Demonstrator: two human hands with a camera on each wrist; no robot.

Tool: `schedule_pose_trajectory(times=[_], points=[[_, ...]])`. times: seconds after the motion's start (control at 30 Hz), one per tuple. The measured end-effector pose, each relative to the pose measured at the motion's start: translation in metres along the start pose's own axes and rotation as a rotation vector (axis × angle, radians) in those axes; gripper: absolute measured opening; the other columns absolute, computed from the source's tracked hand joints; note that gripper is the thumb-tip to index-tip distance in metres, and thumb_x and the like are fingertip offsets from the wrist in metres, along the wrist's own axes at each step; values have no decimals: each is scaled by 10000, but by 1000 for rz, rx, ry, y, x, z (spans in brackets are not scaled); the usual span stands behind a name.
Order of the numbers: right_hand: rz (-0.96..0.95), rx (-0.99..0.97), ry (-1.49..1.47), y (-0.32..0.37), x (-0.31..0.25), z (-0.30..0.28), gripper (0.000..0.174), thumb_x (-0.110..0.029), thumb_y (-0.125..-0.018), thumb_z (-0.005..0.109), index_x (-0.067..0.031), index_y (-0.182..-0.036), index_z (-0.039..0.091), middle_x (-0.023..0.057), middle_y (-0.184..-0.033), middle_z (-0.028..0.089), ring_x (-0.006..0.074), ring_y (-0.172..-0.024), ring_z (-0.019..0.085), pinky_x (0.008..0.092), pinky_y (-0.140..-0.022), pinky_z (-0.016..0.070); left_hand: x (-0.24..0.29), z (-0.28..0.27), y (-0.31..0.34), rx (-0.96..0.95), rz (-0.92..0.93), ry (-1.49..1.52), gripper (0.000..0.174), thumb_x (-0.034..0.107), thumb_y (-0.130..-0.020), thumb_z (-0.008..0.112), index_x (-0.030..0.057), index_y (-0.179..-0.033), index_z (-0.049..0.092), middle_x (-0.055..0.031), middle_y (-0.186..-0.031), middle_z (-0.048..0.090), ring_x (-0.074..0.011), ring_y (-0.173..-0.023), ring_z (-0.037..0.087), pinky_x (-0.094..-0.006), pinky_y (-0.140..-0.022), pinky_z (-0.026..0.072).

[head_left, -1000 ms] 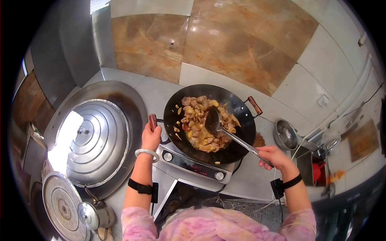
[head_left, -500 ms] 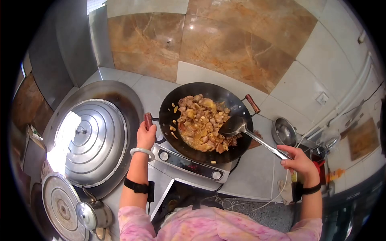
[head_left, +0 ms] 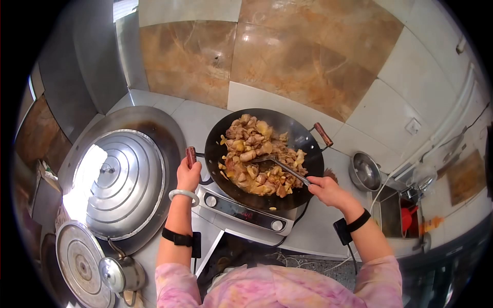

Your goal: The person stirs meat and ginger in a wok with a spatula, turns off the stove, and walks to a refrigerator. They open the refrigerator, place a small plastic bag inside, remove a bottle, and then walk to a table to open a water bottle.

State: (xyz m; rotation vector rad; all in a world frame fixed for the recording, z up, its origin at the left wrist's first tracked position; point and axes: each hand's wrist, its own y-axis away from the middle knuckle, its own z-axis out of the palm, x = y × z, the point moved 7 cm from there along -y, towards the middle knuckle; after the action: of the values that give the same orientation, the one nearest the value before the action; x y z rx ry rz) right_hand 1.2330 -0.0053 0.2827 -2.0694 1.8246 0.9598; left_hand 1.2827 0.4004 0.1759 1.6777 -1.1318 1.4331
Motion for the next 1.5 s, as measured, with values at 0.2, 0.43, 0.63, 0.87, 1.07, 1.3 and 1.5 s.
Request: schedule_pose_trajectory(times=[0.2, 0.43, 0.63, 0.87, 1.07, 1.3, 1.5], points=[[-33, -119, -135, 36, -8, 20, 372, -193, -868, 532, -25, -1200, 540, 10, -691, 520, 92, -586, 458, 253, -533, 407, -6, 1, -2, 33, 33, 46, 261, 185, -772, 572, -4, -949, 549, 1, -678, 505, -85, -572, 465, -249, -515, 378], [-53, -106, -128, 70, -31, -30, 363, -143, -868, 550, -27, -1212, 529, 65, -794, 605, 129, -701, 534, 276, -659, 450, -4, 0, 0, 54, 42, 9, 288, 195, -771, 576, -17, -965, 556, -7, -700, 521, -95, -604, 476, -253, -550, 392], [-293, 3, 111, 71, -57, -33, 296, -119, -851, 566, -51, -1138, 587, 98, -734, 602, 166, -638, 538, 278, -621, 443, 9, -3, 8, 62, 8, -36, 327, 229, -745, 569, -24, -952, 567, -93, -735, 577, -189, -690, 552, -323, -675, 442], [-254, 66, 194, 40, -65, -13, 293, -157, -848, 575, -100, -1135, 596, 118, -691, 582, 191, -603, 545, 305, -594, 453, 8, -2, 8, 60, -2, -49, 346, 236, -749, 564, -25, -976, 567, -113, -744, 582, -220, -696, 557, -337, -687, 444], [-200, 156, 578, 11, -46, 12, 296, -228, -858, 528, -207, -1148, 577, 161, -748, 623, 358, -703, 593, 437, -591, 460, 9, -4, 8, 67, 23, -65, 361, 241, -751, 563, -28, -993, 566, -116, -759, 586, -215, -698, 565, -329, -677, 446], [-196, 147, 582, 51, -46, -28, 264, -185, -828, 578, -155, -1087, 619, 159, -758, 624, 340, -697, 602, 405, -616, 473, 11, -3, 10, 55, -4, -40, 358, 239, -755, 554, -26, -996, 559, -121, -762, 586, -220, -701, 566, -336, -677, 445], [-180, 122, 318, 65, -55, -49, 269, -187, -826, 587, -124, -1086, 622, 149, -769, 622, 332, -685, 589, 371, -612, 462, 12, -3, 11, 91, -6, -69, 355, 234, -752, 553, -26, -993, 559, -129, -757, 580, -240, -717, 560, -352, -704, 442]])
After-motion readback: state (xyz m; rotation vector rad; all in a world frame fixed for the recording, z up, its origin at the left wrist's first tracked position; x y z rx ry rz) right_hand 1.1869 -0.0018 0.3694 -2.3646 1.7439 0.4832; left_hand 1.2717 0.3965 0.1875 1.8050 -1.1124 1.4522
